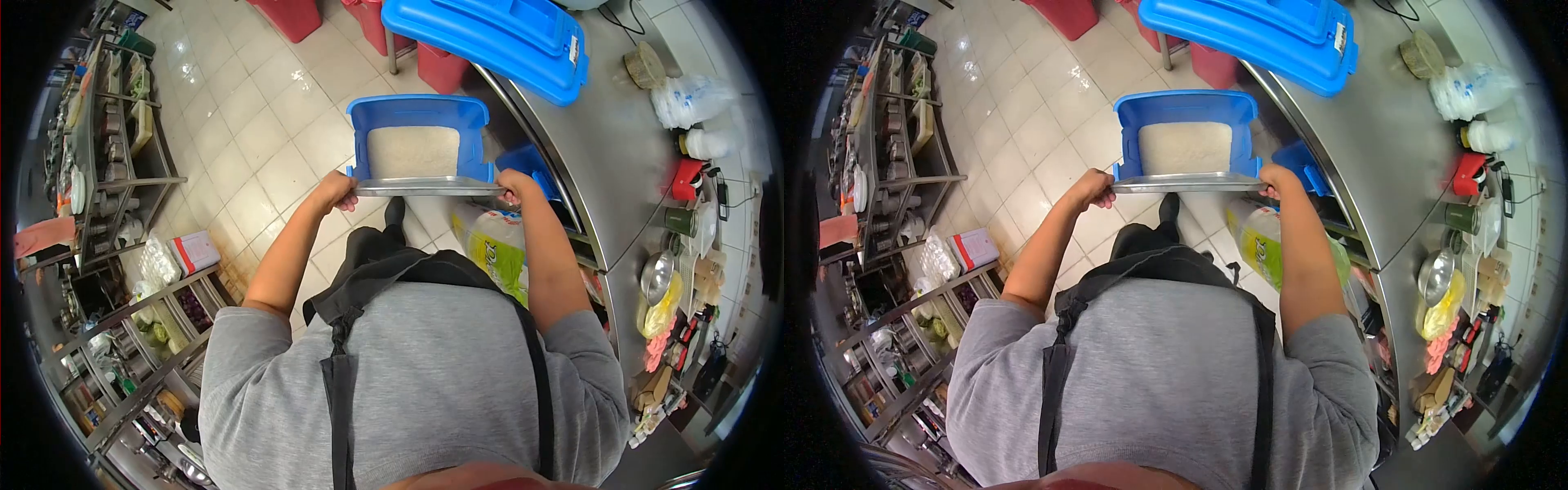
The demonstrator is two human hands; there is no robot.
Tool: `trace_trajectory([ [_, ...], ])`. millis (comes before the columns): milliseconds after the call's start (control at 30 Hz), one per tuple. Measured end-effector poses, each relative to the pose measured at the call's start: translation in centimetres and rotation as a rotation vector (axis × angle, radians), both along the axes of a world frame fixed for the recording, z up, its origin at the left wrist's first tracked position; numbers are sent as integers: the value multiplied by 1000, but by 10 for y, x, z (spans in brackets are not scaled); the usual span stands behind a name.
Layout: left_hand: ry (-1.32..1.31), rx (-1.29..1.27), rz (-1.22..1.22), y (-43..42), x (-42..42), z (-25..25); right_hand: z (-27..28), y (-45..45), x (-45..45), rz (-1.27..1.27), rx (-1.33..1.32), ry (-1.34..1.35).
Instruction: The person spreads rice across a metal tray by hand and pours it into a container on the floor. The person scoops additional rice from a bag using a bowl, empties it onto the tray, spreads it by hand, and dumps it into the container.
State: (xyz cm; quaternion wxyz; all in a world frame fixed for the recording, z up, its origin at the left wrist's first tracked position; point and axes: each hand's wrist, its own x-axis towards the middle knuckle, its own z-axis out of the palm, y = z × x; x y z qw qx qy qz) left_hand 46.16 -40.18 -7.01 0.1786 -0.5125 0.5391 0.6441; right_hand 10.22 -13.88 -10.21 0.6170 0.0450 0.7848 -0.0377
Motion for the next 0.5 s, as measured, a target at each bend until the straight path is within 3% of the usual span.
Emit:
trace_trajectory([
  [133,77,-21,-68,33,28,15,-23,34,16,11,-77,76],
  [200,84,-61,33,62,46,16,-51,72,26,289,-391,250],
  [267,95,-68,122,99,65,21,-23,105,63,246,-428,362],
  [300,83,-66,161,119,78,18,-36,132,81,348,-543,549],
  [333,73,-65,197,139,92,6,-61,160,99,446,-653,740],
  [400,24,-188,25,169,129,-42,-79,199,150,220,-638,791],
  [467,59,-114,-85,181,168,-110,-117,234,184,202,-656,780],
  [500,24,-128,-65,187,173,-107,-114,243,201,180,-657,791],
])
